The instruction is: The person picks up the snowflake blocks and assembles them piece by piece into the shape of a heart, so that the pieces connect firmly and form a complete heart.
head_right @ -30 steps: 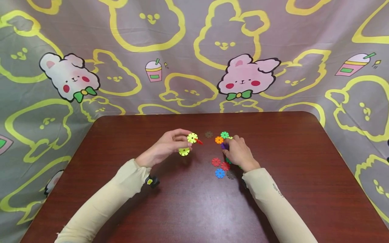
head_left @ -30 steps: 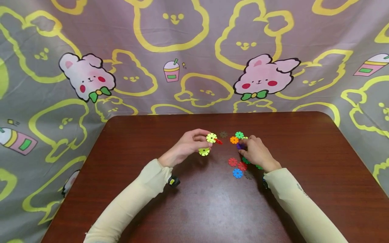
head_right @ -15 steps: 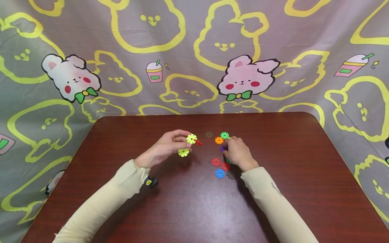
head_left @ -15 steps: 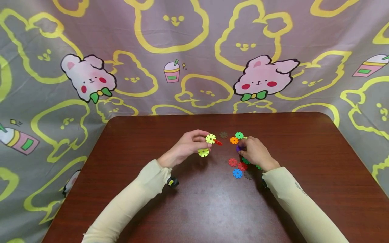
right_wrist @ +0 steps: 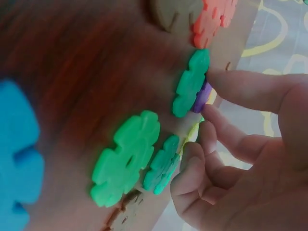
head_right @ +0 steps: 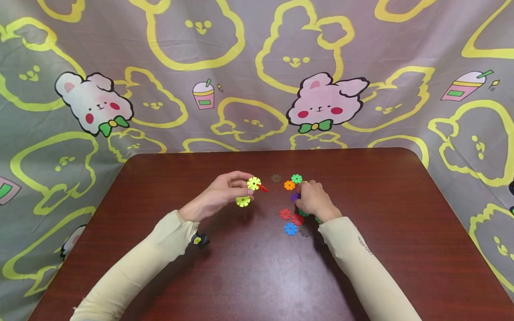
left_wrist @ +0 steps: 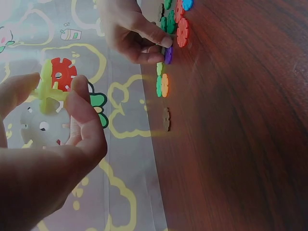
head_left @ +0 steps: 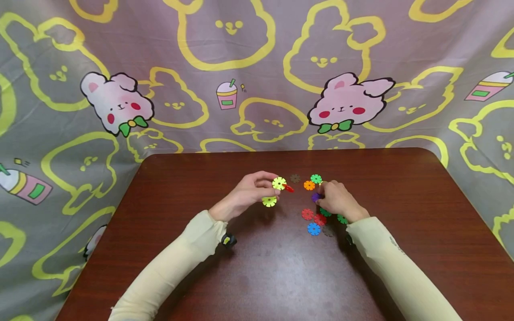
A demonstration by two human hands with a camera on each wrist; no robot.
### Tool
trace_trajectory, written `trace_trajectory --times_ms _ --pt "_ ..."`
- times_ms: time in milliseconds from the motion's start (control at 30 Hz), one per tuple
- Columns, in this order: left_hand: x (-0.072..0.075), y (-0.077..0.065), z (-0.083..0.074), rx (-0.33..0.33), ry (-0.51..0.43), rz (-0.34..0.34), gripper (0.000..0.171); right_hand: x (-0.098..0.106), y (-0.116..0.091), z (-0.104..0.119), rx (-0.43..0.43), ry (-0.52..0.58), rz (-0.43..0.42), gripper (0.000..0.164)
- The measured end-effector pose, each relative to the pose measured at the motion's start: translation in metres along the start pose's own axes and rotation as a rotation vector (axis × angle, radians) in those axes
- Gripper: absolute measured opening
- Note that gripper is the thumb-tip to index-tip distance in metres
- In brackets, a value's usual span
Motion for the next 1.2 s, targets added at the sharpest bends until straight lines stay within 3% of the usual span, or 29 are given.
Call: trace_trajectory --times_ms 267,400,600,733,867,1033,1200 --pt "0.000 0.002 0.000 -0.004 -0.007 -0.002 0.045 -0.001 0.000 -0.003 -0.054 0.004 0.047 0.023" --pt "-0.001 0.002 0.000 -0.007 -0.012 -0.002 0.045 0.001 -0.003 -0.002 -0.050 0.015 0.015 0.033" --pt "-0.001 0.003 0.001 -0.015 -0.025 -0.005 0.051 0.001 -0.006 -0.002 0.020 0.031 -0.054 0.025" --pt "0.000 0.005 0.002 -0.024 -0.031 -0.011 0.050 0.002 -0.007 -0.002 0.023 0.063 -0.079 0.024" --pt "0.000 0.006 0.000 -0.040 -0.038 -0.021 0.049 0.006 -0.008 0.002 0.032 0.136 -0.080 0.028" --pt "0.001 0.006 -0.002 -0.072 -0.059 -0.052 0.046 0.014 -0.011 0.015 0.069 0.299 -0.094 0.032" --pt "0.003 0.008 -0.004 -0.094 -0.077 -0.083 0.041 0.023 -0.014 0.026 0.045 0.485 -0.118 0.030"
Point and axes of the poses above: each hand's wrist, its own y-axis towards the middle knuckle, its own x-axis out of the back of the hand, z = x × y, the point moved 6 cm from there along y, towards the middle knuckle
